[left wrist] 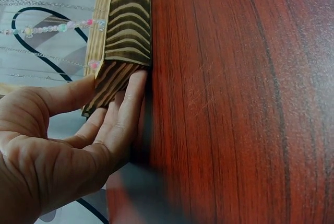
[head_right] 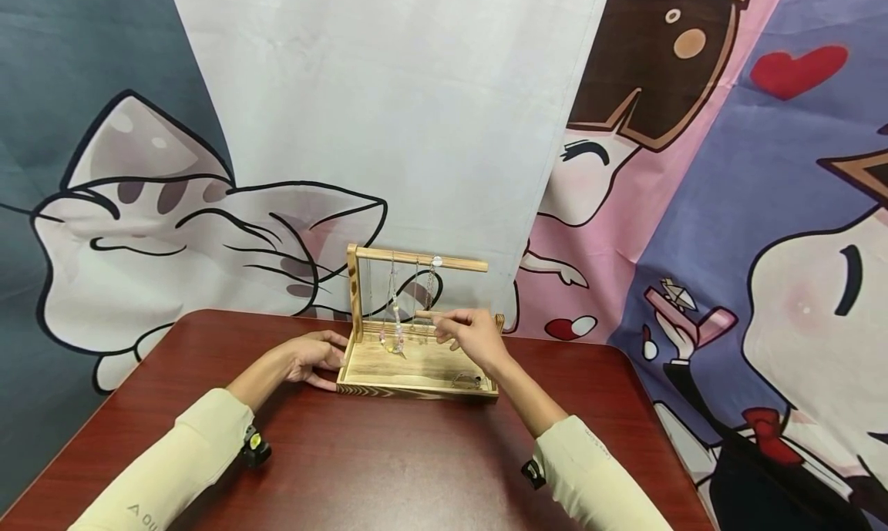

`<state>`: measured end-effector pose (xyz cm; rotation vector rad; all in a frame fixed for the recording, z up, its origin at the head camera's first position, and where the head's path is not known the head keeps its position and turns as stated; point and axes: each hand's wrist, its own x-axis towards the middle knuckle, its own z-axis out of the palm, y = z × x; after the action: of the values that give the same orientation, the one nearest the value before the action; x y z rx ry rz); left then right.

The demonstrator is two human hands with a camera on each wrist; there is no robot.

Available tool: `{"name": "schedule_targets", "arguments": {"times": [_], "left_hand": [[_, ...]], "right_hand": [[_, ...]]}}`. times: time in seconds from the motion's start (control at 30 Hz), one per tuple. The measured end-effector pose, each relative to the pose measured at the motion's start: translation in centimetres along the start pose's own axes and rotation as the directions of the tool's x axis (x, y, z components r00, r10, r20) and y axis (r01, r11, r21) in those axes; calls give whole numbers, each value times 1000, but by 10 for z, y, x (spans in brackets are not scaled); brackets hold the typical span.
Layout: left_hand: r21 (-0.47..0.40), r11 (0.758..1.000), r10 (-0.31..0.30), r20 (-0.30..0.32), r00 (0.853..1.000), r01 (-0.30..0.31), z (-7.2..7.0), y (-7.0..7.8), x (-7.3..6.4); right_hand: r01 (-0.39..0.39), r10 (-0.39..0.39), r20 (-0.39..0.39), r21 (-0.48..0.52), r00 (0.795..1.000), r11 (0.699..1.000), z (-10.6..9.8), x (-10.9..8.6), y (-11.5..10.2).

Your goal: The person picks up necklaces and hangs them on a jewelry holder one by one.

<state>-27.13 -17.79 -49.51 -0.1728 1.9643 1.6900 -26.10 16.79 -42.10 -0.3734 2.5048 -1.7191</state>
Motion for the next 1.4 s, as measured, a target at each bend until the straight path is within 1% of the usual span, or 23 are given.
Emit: {"name": "schedule_targets", "arguments": {"times": [0.13,0.27,0.37,0.43,0.53,0.63,0.73,0.87,0.93,1.07,1.17,1.23,1.3,1.4], "left_hand": [[2,1000,0,-2,1000,0,0,0,0],[3,1000,2,-2,1000,-2,0,-1,0],[2,1000,4,2,1000,-4,0,-1,0],[-1,1000,3,5,1000,-3,1,-1,0],[0,1000,3,9,1000,-3,0,-1,0],[-3,1000,-2,7,1000,2,0,-1,0],[0,1000,1,8,1000,-1,-1,-1,1],[1,1000,1,10,1000,-1,0,-1,0],[0,1000,-1,12,1000,1,1,-2,-1],[-3,1000,-2,18,1000,2,0,-1,-1],[-2,1000,-2,19,1000,2,-1,0,-1],[-2,1000,-1,17,1000,1,0,0,-1],[-1,1000,1,12,1000,-1,1,0,-1],[-2,1000,0,4,1000,0,2,0,-1]], "right_hand": [[-6,5,-9,-42,1000,999,3,-7,7],[-27,24,-46,-62,999,998,7,-13,16],[-74,66,-83,-103,994,992,11,-17,23],[-101,85,-102,-162,991,982,13,-19,28],[-121,93,-114,-270,989,955,17,-23,33],[-135,106,-102,-339,989,931,21,-27,37],[-151,135,-70,-373,988,915,26,-32,40],[-134,137,-28,-466,990,875,33,-37,42],[-125,144,-2,-511,990,850,37,-39,42],[-120,181,42,-600,983,791,43,-42,42],[-112,195,52,-665,979,739,47,-44,41],[-105,198,56,-692,979,714,48,-43,41],[-101,201,59,-707,978,700,48,-41,41],[-85,189,68,-711,980,698,47,-38,43]]}}
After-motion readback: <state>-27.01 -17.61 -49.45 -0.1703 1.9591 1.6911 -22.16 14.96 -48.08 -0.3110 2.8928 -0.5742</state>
